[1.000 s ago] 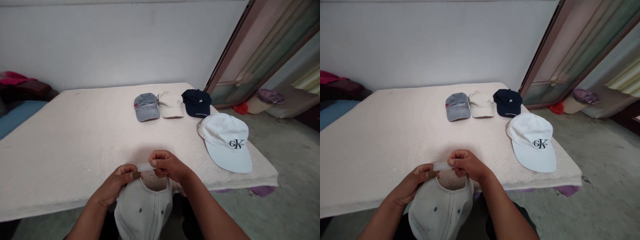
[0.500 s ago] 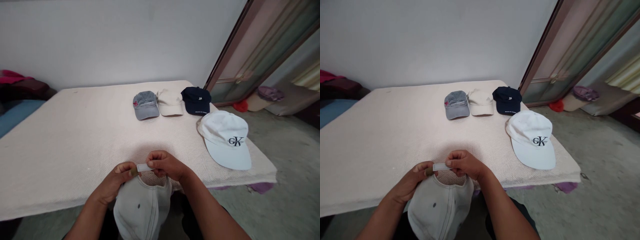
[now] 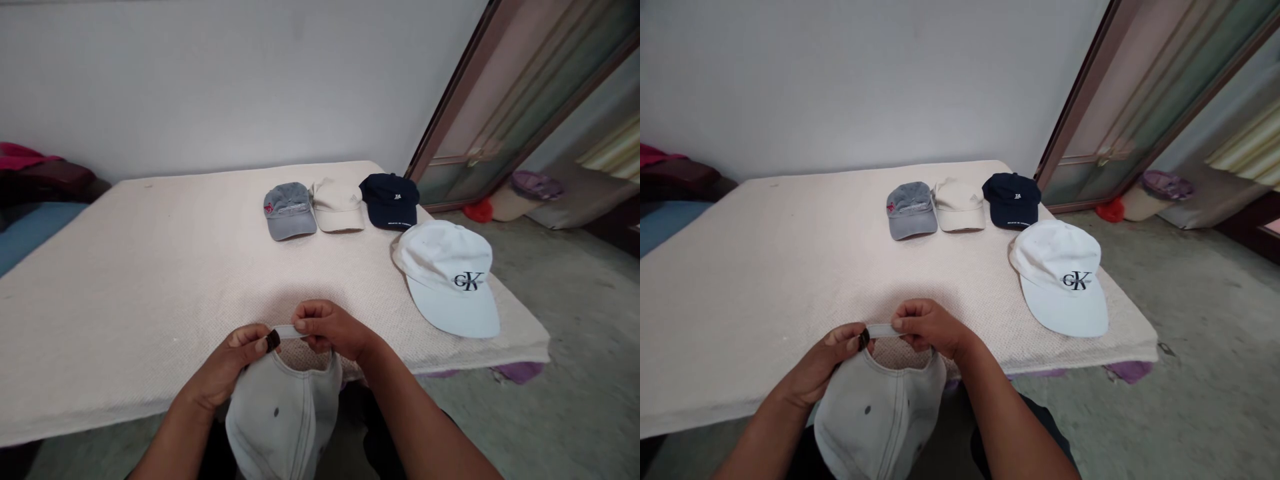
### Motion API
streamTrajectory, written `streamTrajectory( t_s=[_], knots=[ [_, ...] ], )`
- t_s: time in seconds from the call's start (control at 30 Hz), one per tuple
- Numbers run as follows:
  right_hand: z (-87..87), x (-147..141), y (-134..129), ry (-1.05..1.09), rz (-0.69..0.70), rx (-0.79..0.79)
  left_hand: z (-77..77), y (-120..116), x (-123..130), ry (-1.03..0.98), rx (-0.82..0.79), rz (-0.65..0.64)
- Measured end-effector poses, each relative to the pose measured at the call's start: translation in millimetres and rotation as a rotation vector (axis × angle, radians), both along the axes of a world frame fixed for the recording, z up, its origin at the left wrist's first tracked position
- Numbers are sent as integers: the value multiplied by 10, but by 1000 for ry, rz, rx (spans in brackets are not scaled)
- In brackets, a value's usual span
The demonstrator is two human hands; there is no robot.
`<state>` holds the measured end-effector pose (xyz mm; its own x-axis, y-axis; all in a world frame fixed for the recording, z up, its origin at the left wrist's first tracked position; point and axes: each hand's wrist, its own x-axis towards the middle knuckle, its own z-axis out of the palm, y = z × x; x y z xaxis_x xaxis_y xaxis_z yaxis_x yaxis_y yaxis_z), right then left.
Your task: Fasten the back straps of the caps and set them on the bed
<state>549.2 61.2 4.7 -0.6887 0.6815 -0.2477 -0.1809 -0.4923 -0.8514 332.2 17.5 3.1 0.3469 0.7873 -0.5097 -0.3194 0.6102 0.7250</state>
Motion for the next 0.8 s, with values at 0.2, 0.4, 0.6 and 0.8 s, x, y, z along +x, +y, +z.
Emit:
streamTrajectory(
  t_s=[0.2, 0.4, 0.6, 0.8],
  knots=[
    [8, -6, 0, 15, 6, -1, 0, 15, -1, 5, -3, 11],
    [49, 4, -18, 58, -11, -21, -31, 47, 22, 22, 22, -21],
    [19, 10, -30, 97, 25, 5, -43, 44, 51, 46, 28, -47],
    [7, -21, -38, 119, 54, 5, -9, 51, 109, 52, 22, -54]
  ],
)
